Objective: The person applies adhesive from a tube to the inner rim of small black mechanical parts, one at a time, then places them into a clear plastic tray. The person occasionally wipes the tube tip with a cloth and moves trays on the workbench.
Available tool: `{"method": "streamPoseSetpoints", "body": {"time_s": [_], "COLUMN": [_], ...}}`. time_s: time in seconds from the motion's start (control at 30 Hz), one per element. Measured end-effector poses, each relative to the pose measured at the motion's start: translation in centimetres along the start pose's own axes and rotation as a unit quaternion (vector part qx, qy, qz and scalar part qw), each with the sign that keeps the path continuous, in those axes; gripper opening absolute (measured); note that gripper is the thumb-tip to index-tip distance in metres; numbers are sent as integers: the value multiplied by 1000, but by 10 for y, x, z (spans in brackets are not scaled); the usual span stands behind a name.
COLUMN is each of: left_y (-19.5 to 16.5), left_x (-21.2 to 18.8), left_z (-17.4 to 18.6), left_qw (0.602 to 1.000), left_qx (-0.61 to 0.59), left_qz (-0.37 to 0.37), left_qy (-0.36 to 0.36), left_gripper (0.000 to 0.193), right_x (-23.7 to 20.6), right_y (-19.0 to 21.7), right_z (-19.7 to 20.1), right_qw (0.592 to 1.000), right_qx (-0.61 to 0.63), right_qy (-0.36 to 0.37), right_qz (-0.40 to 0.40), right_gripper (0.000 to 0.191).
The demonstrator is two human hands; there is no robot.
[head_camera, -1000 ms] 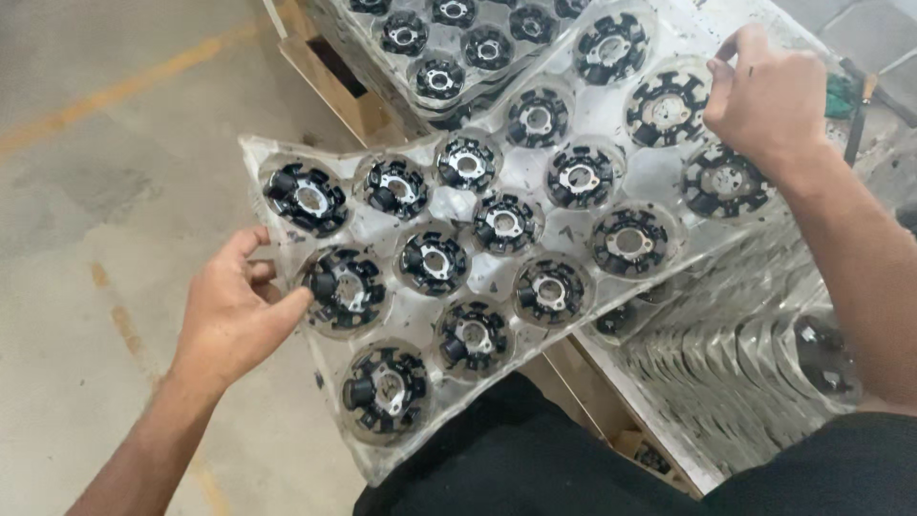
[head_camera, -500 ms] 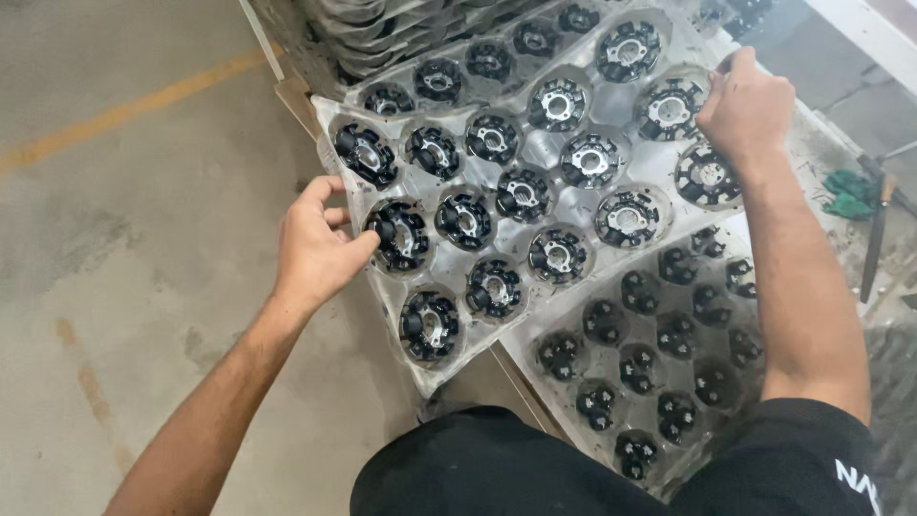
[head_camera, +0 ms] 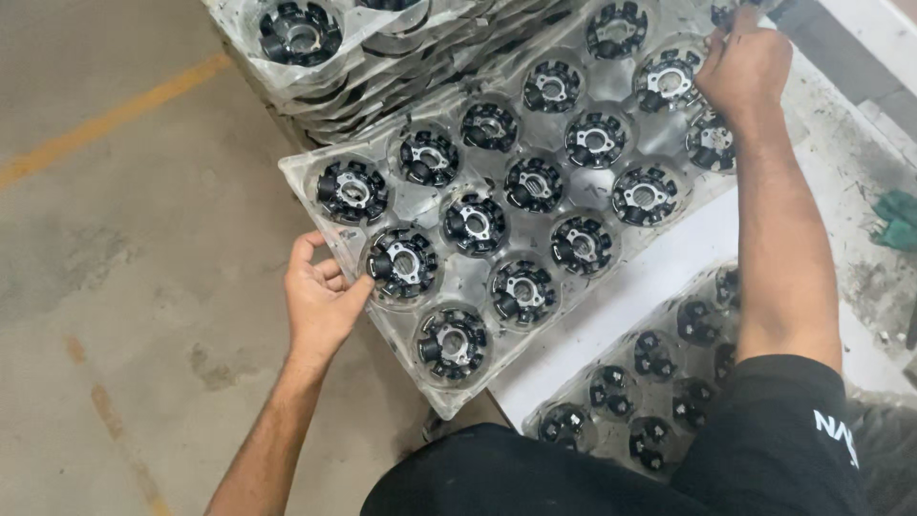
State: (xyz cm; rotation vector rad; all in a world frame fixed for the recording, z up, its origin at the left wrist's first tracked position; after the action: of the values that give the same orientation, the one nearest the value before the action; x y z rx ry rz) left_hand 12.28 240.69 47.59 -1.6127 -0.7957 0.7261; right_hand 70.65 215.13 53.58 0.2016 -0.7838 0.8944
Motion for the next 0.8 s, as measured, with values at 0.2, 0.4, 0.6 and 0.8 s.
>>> {"method": "streamPoseSetpoints", "body": {"time_s": [0.2,0.4,0.6,0.8], "left_y": [37,68,71,64], "left_x": [44,74,53,74], "left_z": [-5,6,7,29], "left_qw": [999,998,999,990], "left_qx": [-23,-13,24,-2], "left_qz": [11,52,47,122], "left_qy": [-32,-35,1,69], "left_gripper": [59,60,49,41], "right_x": [33,21,-9,-11], "right_y": [-13,-22,-33,-4], "right_z": [-61,-99,-79,-56], "right_qw": [1000,987,986,994], "right_qx": [24,54,67,34], "right_qy": [-2,114,85,51], "right_qz": [6,-100,-130,-91], "right_gripper": [16,17,22,16]}}
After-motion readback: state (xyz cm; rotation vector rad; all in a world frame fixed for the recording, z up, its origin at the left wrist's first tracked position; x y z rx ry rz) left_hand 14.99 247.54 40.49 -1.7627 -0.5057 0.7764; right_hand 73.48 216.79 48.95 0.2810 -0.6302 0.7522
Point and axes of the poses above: each hand's wrist, its own x-axis towards the middle knuckle, its own z-axis out of the back of the hand, y = z × x, the point moved 4 cm from there along x, towards the middle knuckle, and after that the axes turned 6 degrees about -y, right-handed, at the moved point
